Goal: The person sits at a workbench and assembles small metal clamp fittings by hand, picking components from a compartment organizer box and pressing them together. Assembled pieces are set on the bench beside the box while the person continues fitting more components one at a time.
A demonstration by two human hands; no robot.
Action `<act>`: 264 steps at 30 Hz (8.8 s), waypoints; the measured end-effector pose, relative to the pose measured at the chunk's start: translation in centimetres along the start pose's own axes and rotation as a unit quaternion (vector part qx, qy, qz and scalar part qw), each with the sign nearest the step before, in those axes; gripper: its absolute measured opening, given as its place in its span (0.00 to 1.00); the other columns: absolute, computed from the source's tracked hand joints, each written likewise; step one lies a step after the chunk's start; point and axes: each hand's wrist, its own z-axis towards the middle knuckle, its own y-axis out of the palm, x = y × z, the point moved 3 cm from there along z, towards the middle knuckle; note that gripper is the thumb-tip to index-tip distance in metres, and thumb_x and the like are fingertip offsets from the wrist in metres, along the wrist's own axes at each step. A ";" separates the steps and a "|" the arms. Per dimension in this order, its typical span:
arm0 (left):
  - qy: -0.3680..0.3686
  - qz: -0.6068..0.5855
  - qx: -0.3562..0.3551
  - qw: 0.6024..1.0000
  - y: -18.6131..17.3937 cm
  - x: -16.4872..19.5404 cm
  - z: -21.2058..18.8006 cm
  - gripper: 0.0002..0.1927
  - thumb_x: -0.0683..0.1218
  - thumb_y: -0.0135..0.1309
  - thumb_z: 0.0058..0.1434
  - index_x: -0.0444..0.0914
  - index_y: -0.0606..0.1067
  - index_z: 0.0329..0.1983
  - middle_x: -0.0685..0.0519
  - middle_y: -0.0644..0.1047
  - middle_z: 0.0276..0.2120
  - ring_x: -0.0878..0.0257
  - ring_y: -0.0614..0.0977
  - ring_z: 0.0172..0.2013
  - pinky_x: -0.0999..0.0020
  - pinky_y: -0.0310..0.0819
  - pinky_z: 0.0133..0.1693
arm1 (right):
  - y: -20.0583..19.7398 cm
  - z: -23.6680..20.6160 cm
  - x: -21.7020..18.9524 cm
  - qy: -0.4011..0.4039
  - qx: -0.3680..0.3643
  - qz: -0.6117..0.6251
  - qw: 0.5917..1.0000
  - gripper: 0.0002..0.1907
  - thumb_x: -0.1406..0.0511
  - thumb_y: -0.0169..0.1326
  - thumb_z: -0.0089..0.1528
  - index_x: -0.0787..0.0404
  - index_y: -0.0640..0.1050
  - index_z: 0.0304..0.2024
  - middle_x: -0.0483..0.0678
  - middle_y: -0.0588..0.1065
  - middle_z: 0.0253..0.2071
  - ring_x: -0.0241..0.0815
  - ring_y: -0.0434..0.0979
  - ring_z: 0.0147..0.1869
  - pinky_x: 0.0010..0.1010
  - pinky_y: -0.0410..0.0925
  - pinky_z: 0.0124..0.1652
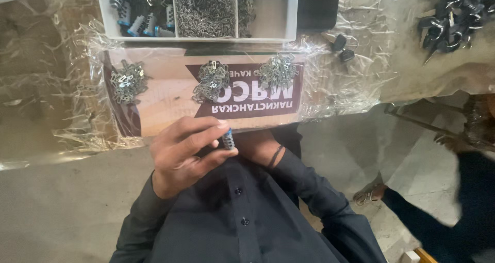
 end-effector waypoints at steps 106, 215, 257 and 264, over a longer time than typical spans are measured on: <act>0.099 -0.066 -0.039 0.992 0.2 -0.2 2.2 0.22 0.43 0.74 0.54 0.38 0.80 0.50 0.50 0.81 0.46 0.57 0.85 0.41 0.65 0.80 0.41 | -9.9 -3.0 -8.8 0.068 0.183 0.352 0.916 0.11 0.74 0.60 0.62 0.66 0.79 0.47 0.52 0.78 0.44 0.45 0.78 0.45 0.31 0.71 0.45; 0.043 -0.061 0.015 0.997 -1.7 0.6 0.7 0.21 0.49 0.69 0.61 0.42 0.80 0.56 0.51 0.82 0.53 0.57 0.85 0.52 0.65 0.82 0.52 | -5.9 -3.6 -5.7 -0.209 0.403 -0.259 0.852 0.03 0.68 0.63 0.59 0.60 0.82 0.35 0.46 0.77 0.39 0.48 0.77 0.44 0.41 0.70 0.47; 0.050 -0.094 0.047 0.993 0.2 1.0 0.2 0.20 0.47 0.70 0.63 0.42 0.80 0.57 0.51 0.82 0.50 0.60 0.86 0.44 0.69 0.84 0.44 | -6.5 -4.0 -2.7 0.026 0.172 0.621 0.764 0.10 0.75 0.60 0.53 0.68 0.77 0.37 0.54 0.77 0.38 0.44 0.80 0.38 0.32 0.73 0.37; 0.040 -0.070 0.049 0.996 -0.3 1.3 0.6 0.21 0.49 0.72 0.58 0.41 0.81 0.52 0.50 0.83 0.49 0.62 0.85 0.37 0.70 0.83 0.38 | -8.3 -4.3 -5.5 -0.119 0.387 0.307 0.861 0.10 0.81 0.56 0.62 0.69 0.78 0.44 0.58 0.78 0.43 0.41 0.82 0.45 0.26 0.74 0.49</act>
